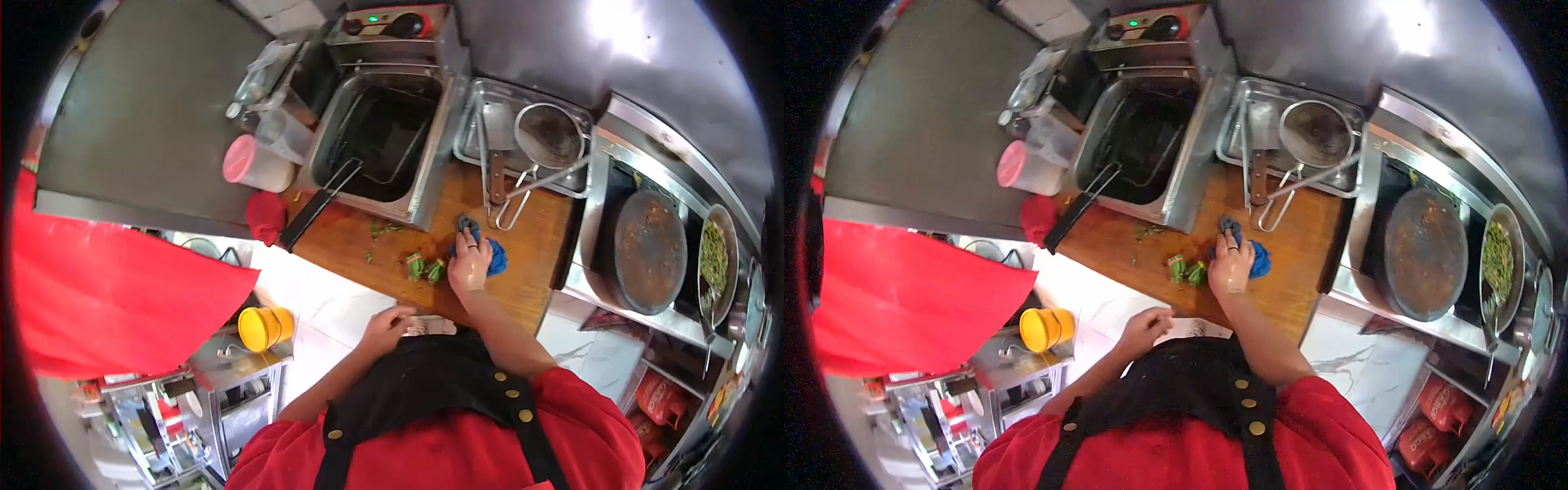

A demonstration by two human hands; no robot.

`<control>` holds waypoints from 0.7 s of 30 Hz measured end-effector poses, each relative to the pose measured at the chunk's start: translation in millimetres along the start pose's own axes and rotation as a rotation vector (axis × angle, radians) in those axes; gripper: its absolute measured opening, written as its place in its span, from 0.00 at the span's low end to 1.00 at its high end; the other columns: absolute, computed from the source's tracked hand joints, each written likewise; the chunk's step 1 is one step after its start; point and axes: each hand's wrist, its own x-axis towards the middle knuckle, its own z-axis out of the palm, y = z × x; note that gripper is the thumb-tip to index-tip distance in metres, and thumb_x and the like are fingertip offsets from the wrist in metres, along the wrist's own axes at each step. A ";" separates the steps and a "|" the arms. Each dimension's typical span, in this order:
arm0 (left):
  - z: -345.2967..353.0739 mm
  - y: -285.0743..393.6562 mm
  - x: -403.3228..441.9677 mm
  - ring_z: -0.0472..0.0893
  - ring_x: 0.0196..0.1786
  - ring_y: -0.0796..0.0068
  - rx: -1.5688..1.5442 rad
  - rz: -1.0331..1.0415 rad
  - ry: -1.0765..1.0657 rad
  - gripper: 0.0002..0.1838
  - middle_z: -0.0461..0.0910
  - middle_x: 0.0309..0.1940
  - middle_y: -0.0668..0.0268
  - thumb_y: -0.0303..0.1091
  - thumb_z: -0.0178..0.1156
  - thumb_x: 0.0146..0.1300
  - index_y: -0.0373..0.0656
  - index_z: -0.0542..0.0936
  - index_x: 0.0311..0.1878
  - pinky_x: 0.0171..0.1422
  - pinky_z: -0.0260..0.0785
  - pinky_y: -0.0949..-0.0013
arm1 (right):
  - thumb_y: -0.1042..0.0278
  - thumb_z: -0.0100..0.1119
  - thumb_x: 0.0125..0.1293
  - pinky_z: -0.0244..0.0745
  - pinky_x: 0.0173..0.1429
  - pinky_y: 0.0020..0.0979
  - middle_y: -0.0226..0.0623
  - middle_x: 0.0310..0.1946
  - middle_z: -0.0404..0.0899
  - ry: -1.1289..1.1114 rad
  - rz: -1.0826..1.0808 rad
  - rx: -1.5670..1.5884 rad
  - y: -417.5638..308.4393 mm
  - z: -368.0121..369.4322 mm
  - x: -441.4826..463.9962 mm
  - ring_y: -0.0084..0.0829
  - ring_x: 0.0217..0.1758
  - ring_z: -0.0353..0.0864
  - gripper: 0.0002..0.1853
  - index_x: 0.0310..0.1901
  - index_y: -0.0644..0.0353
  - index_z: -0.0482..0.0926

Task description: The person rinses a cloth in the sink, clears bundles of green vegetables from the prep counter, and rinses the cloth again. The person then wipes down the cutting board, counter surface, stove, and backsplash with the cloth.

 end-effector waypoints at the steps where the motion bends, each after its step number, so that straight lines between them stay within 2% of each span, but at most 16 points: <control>1: -12.6 -22.0 -16.7 0.80 0.36 0.75 0.005 -0.009 0.019 0.15 0.81 0.33 0.62 0.32 0.57 0.60 0.38 0.76 0.50 0.44 0.71 0.71 | 0.72 0.59 0.43 0.54 0.64 0.52 0.43 0.57 0.70 0.002 0.008 0.039 -13.8 14.2 0.4 0.52 0.61 0.62 0.26 0.49 0.63 0.74; 3: -35.8 -51.2 -41.1 0.80 0.36 0.76 -0.096 -0.188 0.162 0.15 0.81 0.32 0.63 0.29 0.56 0.58 0.38 0.76 0.49 0.42 0.71 0.72 | 0.73 0.58 0.43 0.56 0.63 0.50 0.44 0.55 0.72 -0.029 -0.015 0.065 -42.3 27.4 1.8 0.51 0.59 0.64 0.25 0.49 0.63 0.74; 5: -53.6 -61.0 -46.6 0.80 0.36 0.75 -0.148 -0.261 0.240 0.14 0.81 0.31 0.63 0.27 0.56 0.57 0.38 0.76 0.48 0.42 0.71 0.72 | 0.73 0.58 0.43 0.59 0.62 0.48 0.45 0.53 0.73 -0.050 -0.034 0.071 -52.3 32.0 9.2 0.50 0.57 0.66 0.25 0.48 0.63 0.75; 7: -70.2 -74.0 -41.1 0.80 0.35 0.75 -0.215 -0.328 0.310 0.14 0.81 0.31 0.63 0.26 0.55 0.57 0.38 0.76 0.48 0.41 0.72 0.72 | 0.76 0.57 0.42 0.64 0.58 0.44 0.46 0.48 0.76 -0.308 0.032 0.248 -33.2 23.2 23.1 0.49 0.51 0.71 0.23 0.46 0.63 0.76; 9: -85.9 -91.7 -26.9 0.78 0.35 0.74 -0.083 -0.180 0.365 0.15 0.80 0.36 0.63 0.28 0.55 0.59 0.38 0.75 0.50 0.40 0.71 0.71 | 0.78 0.56 0.42 0.67 0.56 0.42 0.46 0.43 0.78 -0.205 0.053 0.267 -22.8 6.3 30.5 0.49 0.46 0.73 0.21 0.44 0.63 0.77; 10: -90.6 -96.8 -15.5 0.79 0.36 0.71 0.109 -0.032 0.469 0.16 0.79 0.37 0.62 0.26 0.56 0.58 0.39 0.74 0.51 0.41 0.72 0.69 | 0.79 0.55 0.42 0.65 0.57 0.43 0.46 0.45 0.78 -0.094 0.033 0.209 -19.7 2.6 39.7 0.49 0.49 0.73 0.21 0.43 0.63 0.77; 11: -95.8 -92.1 -5.4 0.78 0.40 0.69 0.104 0.028 0.504 0.20 0.77 0.44 0.61 0.25 0.58 0.56 0.42 0.72 0.54 0.43 0.72 0.68 | 0.79 0.55 0.42 0.64 0.59 0.44 0.45 0.46 0.77 0.023 0.012 0.149 -18.4 2.1 46.8 0.49 0.51 0.72 0.21 0.43 0.63 0.78; 12: -99.2 -86.8 6.1 0.75 0.49 0.65 0.147 0.053 0.492 0.25 0.73 0.50 0.57 0.26 0.60 0.54 0.40 0.68 0.57 0.50 0.69 0.64 | 0.79 0.55 0.42 0.64 0.59 0.44 0.45 0.46 0.77 0.030 0.016 0.132 -19.8 7.1 43.8 0.49 0.51 0.72 0.21 0.43 0.63 0.78; 13: -101.9 -95.0 21.7 0.69 0.56 0.56 0.394 0.333 0.512 0.30 0.69 0.54 0.52 0.28 0.63 0.52 0.36 0.65 0.59 0.59 0.63 0.59 | 0.80 0.53 0.42 0.63 0.60 0.44 0.45 0.47 0.77 0.068 -0.029 -0.005 -23.9 15.9 37.8 0.49 0.53 0.71 0.22 0.45 0.63 0.77; 14: -107.5 -77.3 30.2 0.66 0.58 0.49 0.423 0.394 0.392 0.34 0.68 0.54 0.48 0.34 0.64 0.52 0.34 0.63 0.60 0.64 0.56 0.54 | 0.80 0.52 0.42 0.62 0.62 0.45 0.45 0.48 0.77 0.109 -0.069 -0.141 -31.3 27.1 31.3 0.48 0.55 0.71 0.24 0.47 0.63 0.76; 15: -109.3 -64.5 38.2 0.66 0.58 0.47 0.519 0.474 0.304 0.36 0.66 0.55 0.47 0.40 0.63 0.52 0.37 0.62 0.62 0.64 0.56 0.52 | 0.80 0.52 0.42 0.62 0.62 0.45 0.45 0.48 0.77 0.116 -0.047 -0.157 -39.0 39.4 16.8 0.48 0.55 0.71 0.24 0.47 0.63 0.76; 16: -111.0 -56.6 42.7 0.65 0.59 0.48 0.584 0.549 0.224 0.36 0.66 0.56 0.48 0.43 0.62 0.52 0.40 0.62 0.63 0.64 0.56 0.51 | 0.80 0.52 0.42 0.60 0.63 0.46 0.45 0.50 0.76 0.124 -0.003 -0.094 -44.4 51.4 4.4 0.48 0.57 0.70 0.24 0.47 0.63 0.76; 17: -113.7 -55.2 56.4 0.65 0.60 0.50 0.599 0.719 0.140 0.37 0.64 0.59 0.52 0.42 0.63 0.51 0.44 0.63 0.64 0.64 0.56 0.50 | 0.79 0.53 0.42 0.58 0.65 0.47 0.44 0.51 0.75 0.132 0.031 -0.034 -56.0 54.2 -0.1 0.47 0.58 0.69 0.24 0.47 0.64 0.76; 18: -114.2 -55.5 61.7 0.64 0.61 0.54 0.659 0.754 0.075 0.35 0.62 0.61 0.56 0.42 0.61 0.52 0.46 0.63 0.64 0.63 0.57 0.51 | 0.77 0.54 0.43 0.59 0.64 0.46 0.46 0.51 0.75 0.083 0.106 -0.075 -66.6 56.6 -5.7 0.52 0.57 0.68 0.23 0.46 0.65 0.76; 19: -114.8 -58.3 66.2 0.64 0.61 0.54 0.644 0.765 0.057 0.35 0.62 0.61 0.56 0.42 0.61 0.52 0.46 0.63 0.64 0.63 0.57 0.51 | 0.77 0.54 0.43 0.59 0.64 0.46 0.46 0.51 0.75 0.085 0.120 -0.095 -75.7 61.3 -12.1 0.52 0.57 0.68 0.23 0.46 0.65 0.76; 21: -115.3 -62.4 86.4 0.62 0.63 0.56 0.785 0.922 -0.014 0.33 0.61 0.62 0.58 0.41 0.59 0.54 0.47 0.63 0.64 0.62 0.60 0.53 | 0.76 0.53 0.43 0.59 0.64 0.45 0.47 0.51 0.75 0.181 0.162 -0.123 -84.2 74.8 -12.9 0.52 0.56 0.69 0.23 0.46 0.65 0.76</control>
